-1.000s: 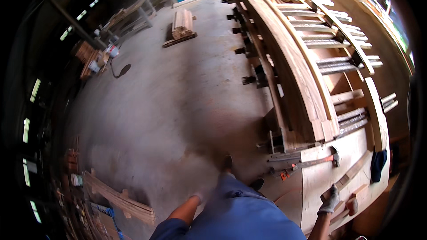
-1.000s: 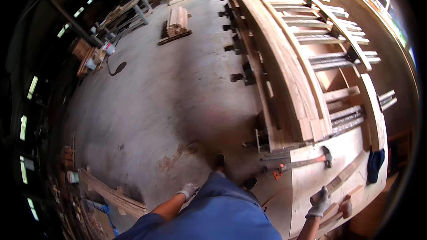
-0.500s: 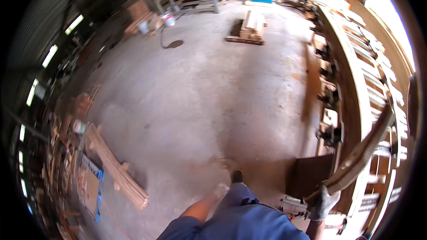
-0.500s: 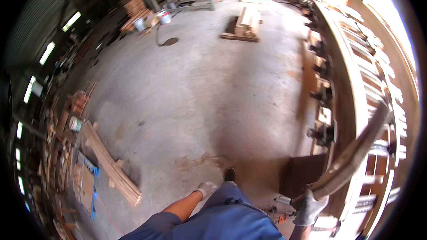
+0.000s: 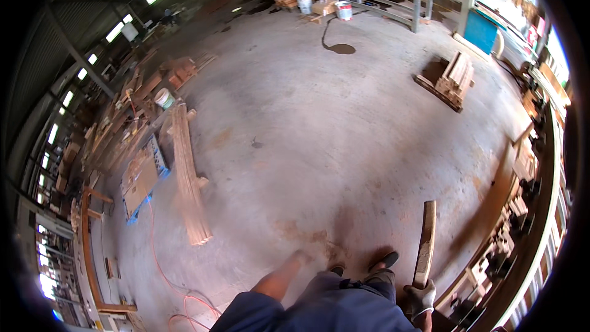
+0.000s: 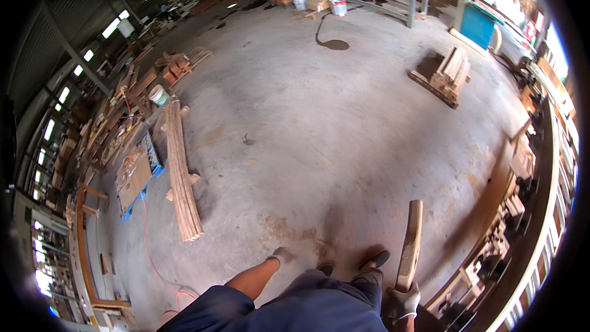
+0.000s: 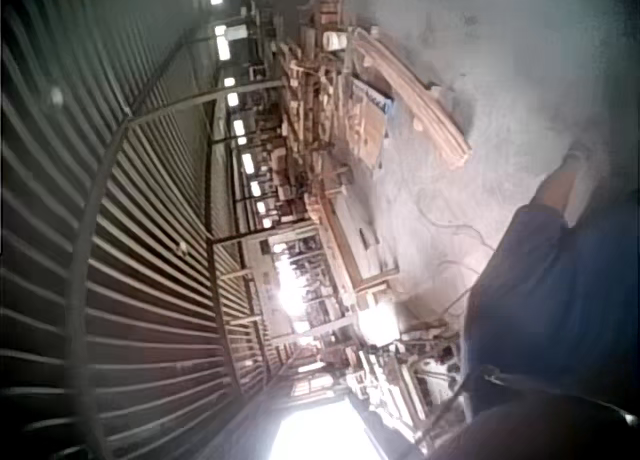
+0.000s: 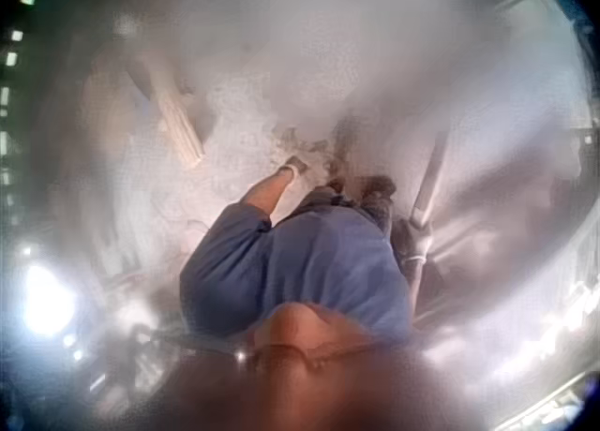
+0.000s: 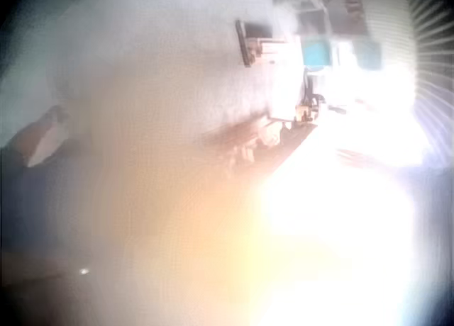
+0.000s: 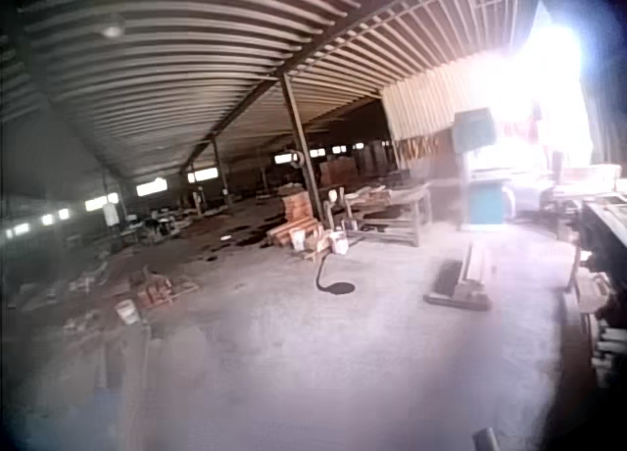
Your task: The person assembles wooden planks by applying glue to small blocks and nailing them to a long plank. They then move the plank to a clamping jig and secure it with clamps and a mallet.
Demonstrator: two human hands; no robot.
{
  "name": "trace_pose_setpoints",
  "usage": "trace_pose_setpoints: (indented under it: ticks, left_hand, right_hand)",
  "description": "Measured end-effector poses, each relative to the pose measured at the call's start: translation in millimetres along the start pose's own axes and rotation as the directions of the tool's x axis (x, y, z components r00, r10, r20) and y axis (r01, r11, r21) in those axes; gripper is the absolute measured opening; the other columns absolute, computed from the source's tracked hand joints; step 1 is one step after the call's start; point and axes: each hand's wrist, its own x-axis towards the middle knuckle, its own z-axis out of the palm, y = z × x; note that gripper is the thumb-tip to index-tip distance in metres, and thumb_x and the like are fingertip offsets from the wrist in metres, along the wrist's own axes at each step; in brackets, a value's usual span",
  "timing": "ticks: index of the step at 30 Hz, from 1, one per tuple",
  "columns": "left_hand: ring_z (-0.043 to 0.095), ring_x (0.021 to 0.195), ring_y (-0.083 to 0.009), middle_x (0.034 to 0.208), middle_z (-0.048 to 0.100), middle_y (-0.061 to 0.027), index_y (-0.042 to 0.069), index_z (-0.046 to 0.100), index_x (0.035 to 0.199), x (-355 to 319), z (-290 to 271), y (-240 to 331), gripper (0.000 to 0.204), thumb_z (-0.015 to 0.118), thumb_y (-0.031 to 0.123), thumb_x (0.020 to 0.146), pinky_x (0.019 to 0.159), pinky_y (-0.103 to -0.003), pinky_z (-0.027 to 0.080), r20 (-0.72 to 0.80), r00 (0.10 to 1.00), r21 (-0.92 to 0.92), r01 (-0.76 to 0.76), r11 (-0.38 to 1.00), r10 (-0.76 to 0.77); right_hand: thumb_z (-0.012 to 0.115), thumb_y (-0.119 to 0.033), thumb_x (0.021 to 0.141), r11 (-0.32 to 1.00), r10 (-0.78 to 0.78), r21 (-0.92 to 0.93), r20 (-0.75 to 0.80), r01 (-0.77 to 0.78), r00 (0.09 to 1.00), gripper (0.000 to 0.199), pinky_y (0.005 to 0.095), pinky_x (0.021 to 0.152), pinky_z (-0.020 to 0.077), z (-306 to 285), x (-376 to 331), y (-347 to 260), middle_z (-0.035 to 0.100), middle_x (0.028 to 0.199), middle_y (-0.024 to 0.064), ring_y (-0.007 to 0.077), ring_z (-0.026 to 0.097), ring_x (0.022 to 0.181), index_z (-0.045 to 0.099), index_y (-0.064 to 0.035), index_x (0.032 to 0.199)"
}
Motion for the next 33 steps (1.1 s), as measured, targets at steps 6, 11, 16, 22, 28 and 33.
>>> trace_pose_setpoints:
  ticks: [6,11,16,22,28,33]
  left_hand:
    - [0.077,0.103,-0.0332,0.115,0.079,-0.013,0.016,0.078,0.116,56.8,83.5,22.8,0.046,0.052,0.051,0.102,0.09,-0.046,0.058,-0.101,0.984,-0.328,0.109,0.939,-0.149]
    - [0.076,0.107,-0.0328,0.116,0.079,-0.0134,0.018,0.078,0.115,87.7,32.3,94.1,0.037,0.056,0.043,0.1,0.092,-0.045,0.058,-0.308,0.951,-0.291,-0.093,0.952,-0.001]
    - [0.075,0.11,-0.0317,0.12,0.079,-0.0112,0.02,0.078,0.113,121.7,-6.8,190.0,0.03,0.056,0.036,0.102,0.093,-0.044,0.059,-0.216,0.976,-0.175,-0.01,0.985,-0.029]
    - [0.077,0.102,-0.0322,0.108,0.081,-0.0109,0.015,0.081,0.11,129.6,-93.5,234.3,0.032,0.062,0.038,0.1,0.09,-0.046,0.058,-0.097,0.967,-0.558,0.143,0.817,-0.235]
    - [0.076,0.105,-0.0321,0.115,0.081,-0.0145,0.013,0.081,0.12,207.3,-139.4,229.5,0.036,0.06,0.037,0.103,0.093,-0.046,0.058,0.061,0.956,-0.558,0.272,0.784,-0.288]
    - [0.072,0.116,-0.0387,0.129,0.075,-0.018,0.011,0.076,0.128,324.4,-212.6,222.2,0.042,0.055,0.038,0.105,0.1,-0.047,0.056,-0.185,0.9,-0.446,0.281,0.85,-0.395]
  right_hand:
    - [0.084,-0.002,0.078,0.977,0.192,0.041,0.264,-0.21,0.945,0.028,0.0382,0.043,0.0492,-24.0,114.6,-66.5,0.063,0.069,0.0073,0.0221,0.063,0.05,0.062,-0.0009,0.096]
    - [0.08,0.001,0.082,0.876,0.353,0.142,0.459,-0.46,0.815,0.024,0.0409,0.041,0.0478,-63.6,272.5,-48.3,0.057,0.063,0.006,0.0254,0.06,0.046,0.059,-0.0032,0.091]
    - [0.081,-0.009,0.084,0.857,0.455,0.001,0.468,-0.516,0.757,0.02,0.0459,0.045,0.0552,-107.0,371.6,-78.3,0.058,0.061,0.0101,0.0297,0.063,0.049,0.062,-0.0028,0.088]
    - [0.089,-0.022,0.083,0.821,0.495,0.001,0.495,-0.571,0.714,0.026,0.0443,0.052,0.0564,-134.6,449.3,-48.0,0.065,0.068,0.011,0.0285,0.065,0.054,0.072,-0.0027,0.086]
    - [0.09,-0.022,0.083,0.848,0.501,-0.089,0.46,-0.523,0.733,0.027,0.0434,0.052,0.0562,-124.5,496.6,-132.5,0.065,0.067,0.0107,0.0275,0.065,0.055,0.072,-0.0031,0.085]
    - [0.091,-0.023,0.083,0.886,0.451,-0.126,0.45,-0.446,0.77,0.027,0.0427,0.052,0.056,-103.2,582.8,-236.5,0.065,0.067,0.0104,0.0266,0.065,0.055,0.072,-0.0034,0.085]
